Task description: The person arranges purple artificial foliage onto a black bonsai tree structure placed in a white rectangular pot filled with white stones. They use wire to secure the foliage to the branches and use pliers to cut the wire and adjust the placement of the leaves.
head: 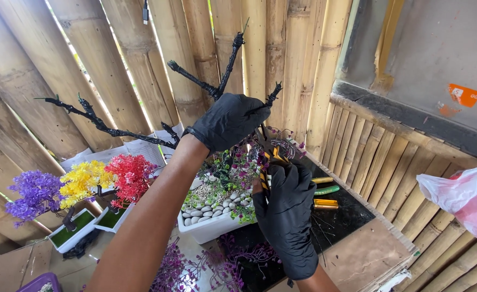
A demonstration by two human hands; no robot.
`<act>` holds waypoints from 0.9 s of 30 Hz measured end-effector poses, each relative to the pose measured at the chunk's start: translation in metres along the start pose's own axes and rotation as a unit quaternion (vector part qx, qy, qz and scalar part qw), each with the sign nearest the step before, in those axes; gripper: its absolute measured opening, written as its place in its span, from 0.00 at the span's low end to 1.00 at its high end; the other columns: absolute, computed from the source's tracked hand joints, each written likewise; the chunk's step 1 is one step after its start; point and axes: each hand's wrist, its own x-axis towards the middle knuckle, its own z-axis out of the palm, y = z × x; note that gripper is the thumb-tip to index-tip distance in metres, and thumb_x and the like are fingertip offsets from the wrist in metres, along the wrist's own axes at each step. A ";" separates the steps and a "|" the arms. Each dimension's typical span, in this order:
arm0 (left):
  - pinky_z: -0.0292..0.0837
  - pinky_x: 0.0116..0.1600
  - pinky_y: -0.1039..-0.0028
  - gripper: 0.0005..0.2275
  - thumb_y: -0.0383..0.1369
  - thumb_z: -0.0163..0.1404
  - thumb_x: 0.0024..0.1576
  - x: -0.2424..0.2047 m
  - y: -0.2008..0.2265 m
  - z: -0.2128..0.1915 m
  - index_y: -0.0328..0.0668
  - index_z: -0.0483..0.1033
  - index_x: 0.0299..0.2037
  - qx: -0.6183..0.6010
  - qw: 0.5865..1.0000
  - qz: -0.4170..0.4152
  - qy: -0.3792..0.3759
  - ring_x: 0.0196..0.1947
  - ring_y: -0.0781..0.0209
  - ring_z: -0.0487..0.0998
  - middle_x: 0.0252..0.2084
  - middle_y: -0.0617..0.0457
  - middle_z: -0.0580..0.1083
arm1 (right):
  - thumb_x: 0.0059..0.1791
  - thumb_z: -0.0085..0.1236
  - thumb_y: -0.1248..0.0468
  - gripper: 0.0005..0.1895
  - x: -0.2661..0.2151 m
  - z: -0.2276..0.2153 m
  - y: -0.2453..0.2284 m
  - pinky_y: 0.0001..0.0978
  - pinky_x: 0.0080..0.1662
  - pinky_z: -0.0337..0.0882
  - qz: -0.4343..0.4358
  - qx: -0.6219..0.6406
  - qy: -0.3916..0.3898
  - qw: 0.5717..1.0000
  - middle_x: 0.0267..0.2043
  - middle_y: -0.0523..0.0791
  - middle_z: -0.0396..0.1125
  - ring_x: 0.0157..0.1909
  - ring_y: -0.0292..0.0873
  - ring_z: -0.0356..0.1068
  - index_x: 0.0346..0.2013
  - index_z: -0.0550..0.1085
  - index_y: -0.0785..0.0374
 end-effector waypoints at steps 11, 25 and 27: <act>0.62 0.28 0.59 0.13 0.36 0.48 0.65 0.000 0.004 -0.002 0.36 0.79 0.32 -0.020 1.000 0.011 -0.008 0.17 0.48 0.73 0.19 0.46 0.74 | 0.51 0.55 0.53 0.15 -0.006 -0.005 -0.007 0.60 0.44 0.64 0.029 0.071 -0.022 0.997 0.51 0.51 0.64 0.53 0.59 0.60 0.46 0.69 0.60; 0.62 0.28 0.59 0.13 0.36 0.49 0.65 0.001 0.000 0.001 0.35 0.80 0.34 -0.014 1.000 0.011 -0.004 0.17 0.52 0.69 0.18 0.44 0.72 | 0.54 0.53 0.52 0.16 -0.010 0.002 -0.007 0.60 0.47 0.65 0.020 0.066 0.001 0.998 0.45 0.55 0.62 0.52 0.61 0.61 0.45 0.69 0.63; 0.62 0.28 0.59 0.13 0.36 0.49 0.65 0.000 -0.001 0.003 0.35 0.81 0.34 -0.015 1.000 0.002 -0.005 0.17 0.54 0.62 0.17 0.44 0.71 | 0.54 0.53 0.52 0.16 -0.009 0.000 -0.009 0.60 0.47 0.66 0.021 0.050 0.001 0.999 0.45 0.55 0.62 0.51 0.61 0.61 0.45 0.69 0.63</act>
